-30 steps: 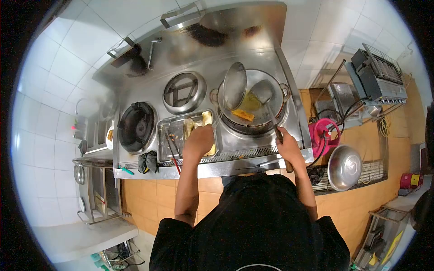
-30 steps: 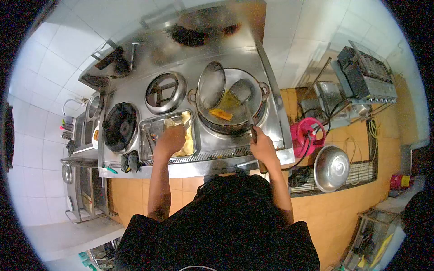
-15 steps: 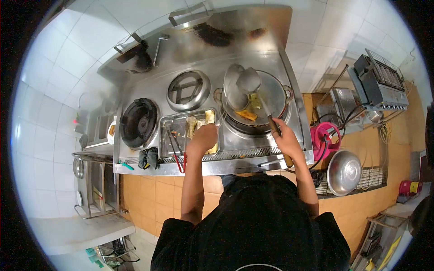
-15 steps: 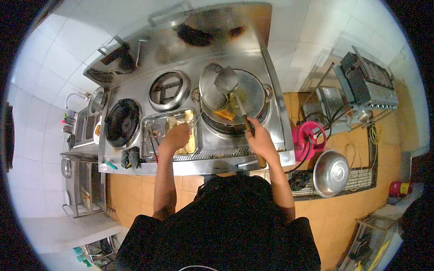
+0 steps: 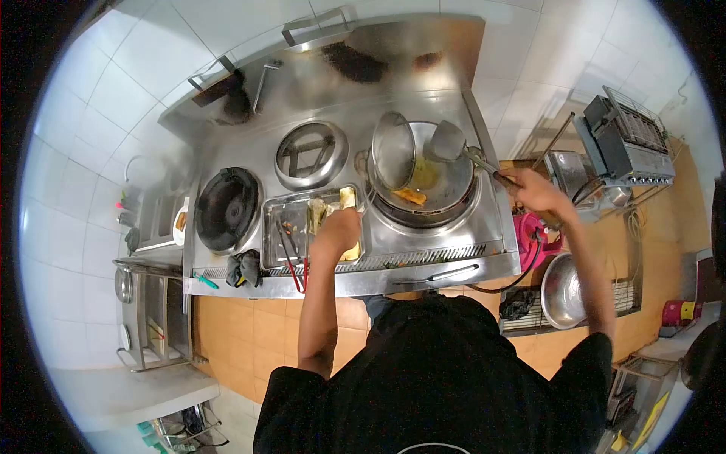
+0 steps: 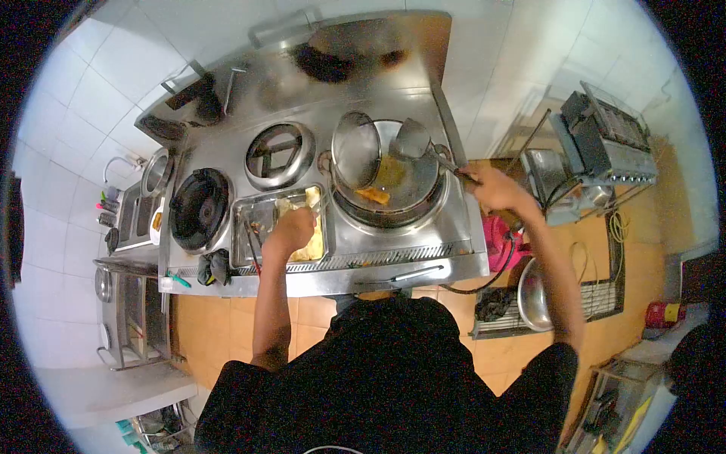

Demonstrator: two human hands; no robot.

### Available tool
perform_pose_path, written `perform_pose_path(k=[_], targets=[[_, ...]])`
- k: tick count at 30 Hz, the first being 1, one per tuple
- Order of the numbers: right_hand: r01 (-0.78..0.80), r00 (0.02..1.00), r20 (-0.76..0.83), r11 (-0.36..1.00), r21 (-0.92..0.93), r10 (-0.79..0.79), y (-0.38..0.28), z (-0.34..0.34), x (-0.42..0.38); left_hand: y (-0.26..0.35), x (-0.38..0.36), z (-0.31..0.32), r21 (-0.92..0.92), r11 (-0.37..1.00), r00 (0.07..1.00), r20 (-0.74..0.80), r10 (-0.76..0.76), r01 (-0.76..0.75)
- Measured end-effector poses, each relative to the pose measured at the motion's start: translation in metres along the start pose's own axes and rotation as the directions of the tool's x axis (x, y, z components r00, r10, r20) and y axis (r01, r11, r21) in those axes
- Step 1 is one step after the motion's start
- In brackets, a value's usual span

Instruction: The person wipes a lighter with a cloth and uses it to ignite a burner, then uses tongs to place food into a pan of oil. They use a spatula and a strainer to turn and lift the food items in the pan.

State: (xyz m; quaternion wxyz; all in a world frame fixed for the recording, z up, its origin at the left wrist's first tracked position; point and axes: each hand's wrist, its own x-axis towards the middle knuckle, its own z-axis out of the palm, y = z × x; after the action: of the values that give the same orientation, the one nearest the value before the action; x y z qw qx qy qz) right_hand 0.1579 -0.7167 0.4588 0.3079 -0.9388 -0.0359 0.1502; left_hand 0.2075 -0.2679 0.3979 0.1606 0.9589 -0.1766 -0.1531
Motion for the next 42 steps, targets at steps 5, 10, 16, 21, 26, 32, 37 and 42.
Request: perform_pose_path(k=[5,10,16,21,26,32,37,42], targets=[[-0.125,0.953,0.279,0.992,-0.001,0.120,-0.028,-0.062,0.031,-0.005,0.007,0.007,0.031,0.998,0.998,0.025,-0.054,0.053],[-0.352,0.759,0.582,0.936,-0.008,0.290,-0.043,-0.086,0.078,0.002,0.000,0.003,0.028,1.000,0.999,-0.032,-0.005,0.006],[-0.439,0.589,0.731,0.896,-0.068,0.345,-0.043,-0.089,0.109,0.015,-0.005,-0.012,0.017,0.998,0.999,-0.004,-0.054,0.054],[-0.488,0.627,0.724,0.870,0.077,0.288,-0.043,-0.063,0.091,0.004,0.000,-0.005,0.023,0.999,0.999,-0.001,-0.048,0.048],[-0.373,0.775,0.599,0.911,0.177,0.202,-0.024,-0.040,0.076,0.024,-0.008,-0.035,0.001,0.995,0.994,0.026,-0.102,0.102],[-0.262,0.856,0.511,0.919,0.295,0.080,-0.009,-0.051,0.073,0.013,-0.006,-0.032,-0.034,0.995,0.995,-0.001,-0.097,0.097],[-0.183,0.892,0.450,0.945,0.272,0.043,-0.049,-0.062,0.066,-0.012,0.004,-0.011,-0.055,0.998,0.997,-0.074,0.030,-0.034],[0.035,0.957,0.287,0.999,0.036,-0.044,-0.074,-0.043,0.049,-0.018,-0.001,0.001,-0.115,0.993,0.996,-0.093,-0.001,-0.010]])
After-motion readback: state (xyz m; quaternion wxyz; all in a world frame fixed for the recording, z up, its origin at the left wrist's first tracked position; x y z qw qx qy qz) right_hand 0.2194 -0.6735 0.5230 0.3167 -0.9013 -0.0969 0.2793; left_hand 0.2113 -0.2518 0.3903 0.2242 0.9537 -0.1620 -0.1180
